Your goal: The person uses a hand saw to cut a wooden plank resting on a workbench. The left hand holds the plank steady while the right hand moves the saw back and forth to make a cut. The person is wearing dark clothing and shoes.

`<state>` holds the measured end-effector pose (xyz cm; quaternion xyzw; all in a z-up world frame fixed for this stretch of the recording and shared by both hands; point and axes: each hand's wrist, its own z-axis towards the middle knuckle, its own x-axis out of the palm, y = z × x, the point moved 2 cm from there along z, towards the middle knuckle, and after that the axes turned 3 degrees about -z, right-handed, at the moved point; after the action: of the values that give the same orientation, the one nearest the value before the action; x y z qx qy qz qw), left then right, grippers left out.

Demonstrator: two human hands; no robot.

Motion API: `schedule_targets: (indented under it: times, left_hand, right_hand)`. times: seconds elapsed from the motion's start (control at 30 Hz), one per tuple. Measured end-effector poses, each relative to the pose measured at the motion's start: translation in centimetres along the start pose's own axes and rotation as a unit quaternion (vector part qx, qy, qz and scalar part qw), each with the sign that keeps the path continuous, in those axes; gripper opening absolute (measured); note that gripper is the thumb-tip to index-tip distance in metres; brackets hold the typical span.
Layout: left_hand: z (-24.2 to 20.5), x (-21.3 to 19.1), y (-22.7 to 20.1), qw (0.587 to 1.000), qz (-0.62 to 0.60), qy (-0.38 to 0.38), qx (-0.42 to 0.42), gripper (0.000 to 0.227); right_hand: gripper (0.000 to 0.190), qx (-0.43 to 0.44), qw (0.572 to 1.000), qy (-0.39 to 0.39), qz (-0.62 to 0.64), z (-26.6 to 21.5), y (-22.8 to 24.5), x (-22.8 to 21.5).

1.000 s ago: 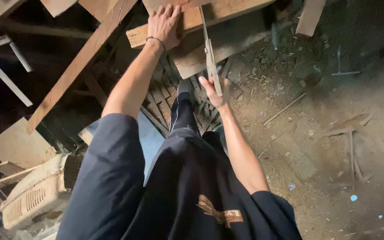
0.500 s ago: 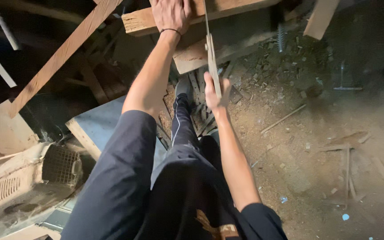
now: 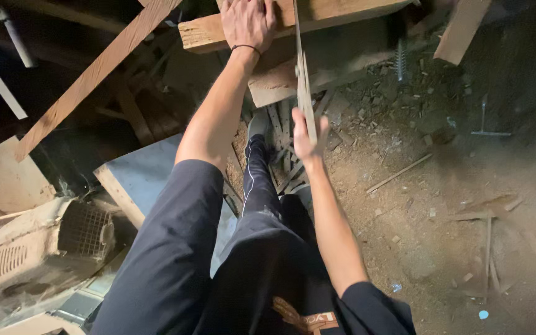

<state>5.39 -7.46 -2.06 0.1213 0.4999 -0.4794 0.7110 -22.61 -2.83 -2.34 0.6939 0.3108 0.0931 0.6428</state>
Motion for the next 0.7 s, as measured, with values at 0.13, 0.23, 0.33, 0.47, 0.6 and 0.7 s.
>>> schedule_targets:
  times: [0.13,0.23,0.33,0.47,0.6,0.7]
  left_hand:
    - [0.3,-0.9,-1.0,0.999,-0.045,-0.022,-0.009,0.031]
    - [0.1,-1.2,-0.7,0.999,-0.031,0.039,-0.02,0.036]
    - [0.2,-1.2,-0.8,0.998,-0.021,0.053,-0.027,0.036]
    - [-0.3,-1.1,-0.5,0.999,0.002,0.034,-0.023,0.035]
    - [0.1,-0.2,-0.7,1.0,-0.015,0.003,-0.015,0.032]
    - [-0.5,-0.6,-0.2,1.0,-0.002,0.02,-0.012,0.031]
  right_hand:
    - [0.03,-0.057,0.998,-0.037,0.0,-8.6,1.2,-3.5]
    - [0.017,0.029,0.999,-0.013,0.005,-6.3,0.3,-3.1]
    - [0.036,-0.061,0.998,-0.029,-0.018,2.6,-0.7,0.2]
    - [0.045,0.011,0.998,0.005,0.065,0.0,-1.1,0.2]
    - [0.027,-0.057,0.995,-0.056,-0.054,-8.3,-0.8,-3.2]
    - [0.029,-0.009,0.999,-0.04,-0.003,-6.5,-2.4,-2.0]
